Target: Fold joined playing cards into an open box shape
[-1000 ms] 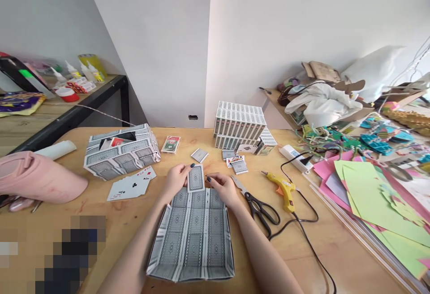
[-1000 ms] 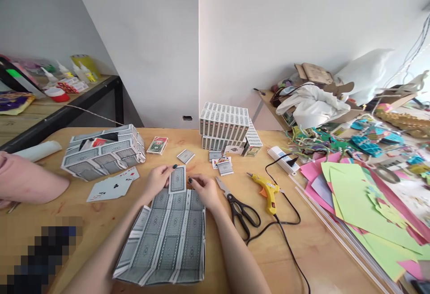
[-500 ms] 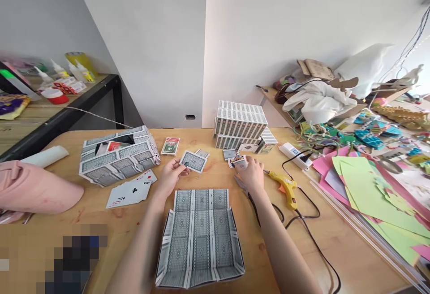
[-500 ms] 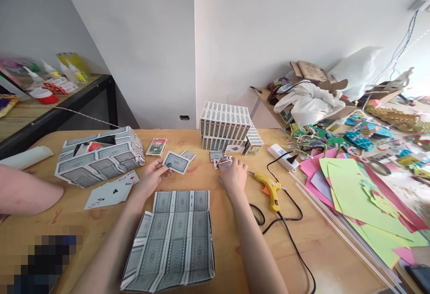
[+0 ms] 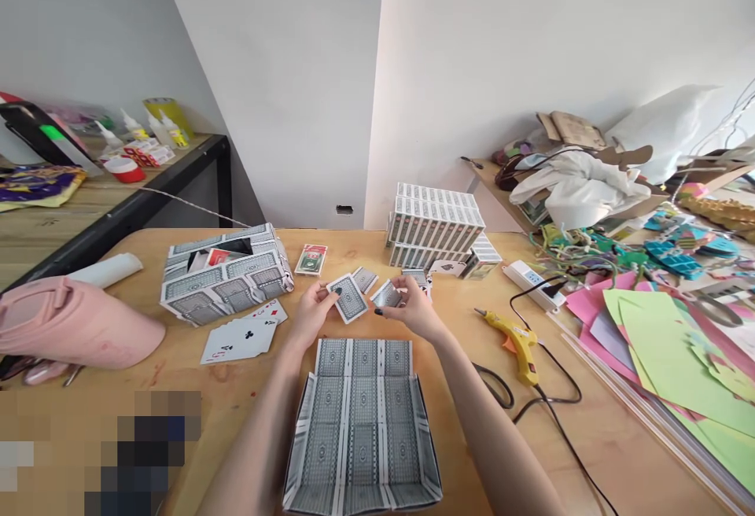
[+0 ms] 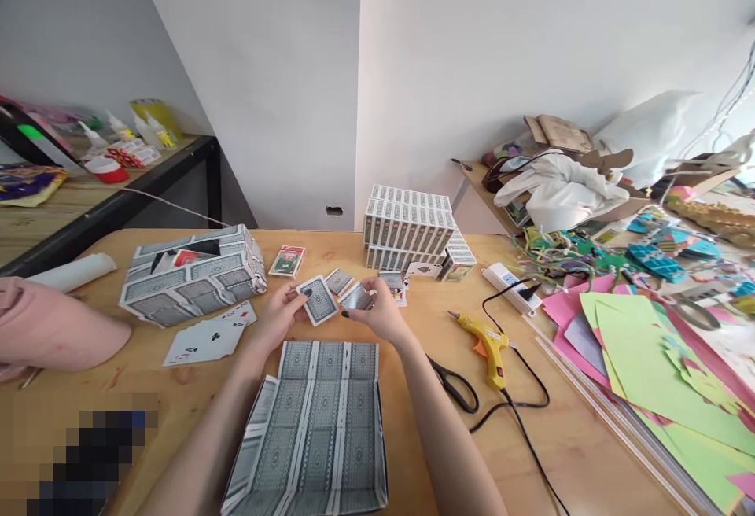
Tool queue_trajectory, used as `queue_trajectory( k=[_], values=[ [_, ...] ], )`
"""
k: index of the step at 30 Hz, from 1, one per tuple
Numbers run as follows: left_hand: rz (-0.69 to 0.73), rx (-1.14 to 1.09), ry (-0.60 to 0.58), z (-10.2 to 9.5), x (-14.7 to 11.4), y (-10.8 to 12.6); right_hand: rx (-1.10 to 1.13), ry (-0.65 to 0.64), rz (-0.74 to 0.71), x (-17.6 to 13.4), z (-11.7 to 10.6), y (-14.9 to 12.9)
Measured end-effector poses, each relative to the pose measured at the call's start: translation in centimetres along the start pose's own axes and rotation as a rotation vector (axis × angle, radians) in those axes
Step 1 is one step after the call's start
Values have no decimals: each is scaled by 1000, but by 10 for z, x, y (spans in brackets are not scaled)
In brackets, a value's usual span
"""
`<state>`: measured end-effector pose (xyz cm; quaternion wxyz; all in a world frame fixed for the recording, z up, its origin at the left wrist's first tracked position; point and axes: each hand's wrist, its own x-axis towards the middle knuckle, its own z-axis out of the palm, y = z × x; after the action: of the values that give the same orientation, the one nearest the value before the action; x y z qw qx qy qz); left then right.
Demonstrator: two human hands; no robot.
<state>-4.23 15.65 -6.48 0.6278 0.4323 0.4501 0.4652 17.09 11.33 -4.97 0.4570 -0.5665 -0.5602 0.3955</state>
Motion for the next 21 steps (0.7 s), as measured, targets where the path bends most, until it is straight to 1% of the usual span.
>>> queue_trajectory(
  k=[3, 5, 6, 8, 10, 16, 21],
  values=[
    [23, -43, 43, -3, 0, 2, 298, -54, 89, 7, 17, 10],
    [45, -74, 67, -5, 0, 4, 383, -66, 72, 7, 21, 15],
    [50, -86, 65, -5, 1, 5, 385, -75, 51, 6, 22, 17],
    [47, -100, 43, -4, 2, 5, 321, -85, 6, 2, 22, 19],
    [30, -100, 18, 0, 2, 3, 211, -80, -36, -2, 22, 19],
    [-24, -108, 0, 10, 2, -3, -118, -13, -182, -6, 27, 19],
    [-40, -125, -22, 7, 2, -2, -238, 6, -234, -8, 30, 15]
  ],
)
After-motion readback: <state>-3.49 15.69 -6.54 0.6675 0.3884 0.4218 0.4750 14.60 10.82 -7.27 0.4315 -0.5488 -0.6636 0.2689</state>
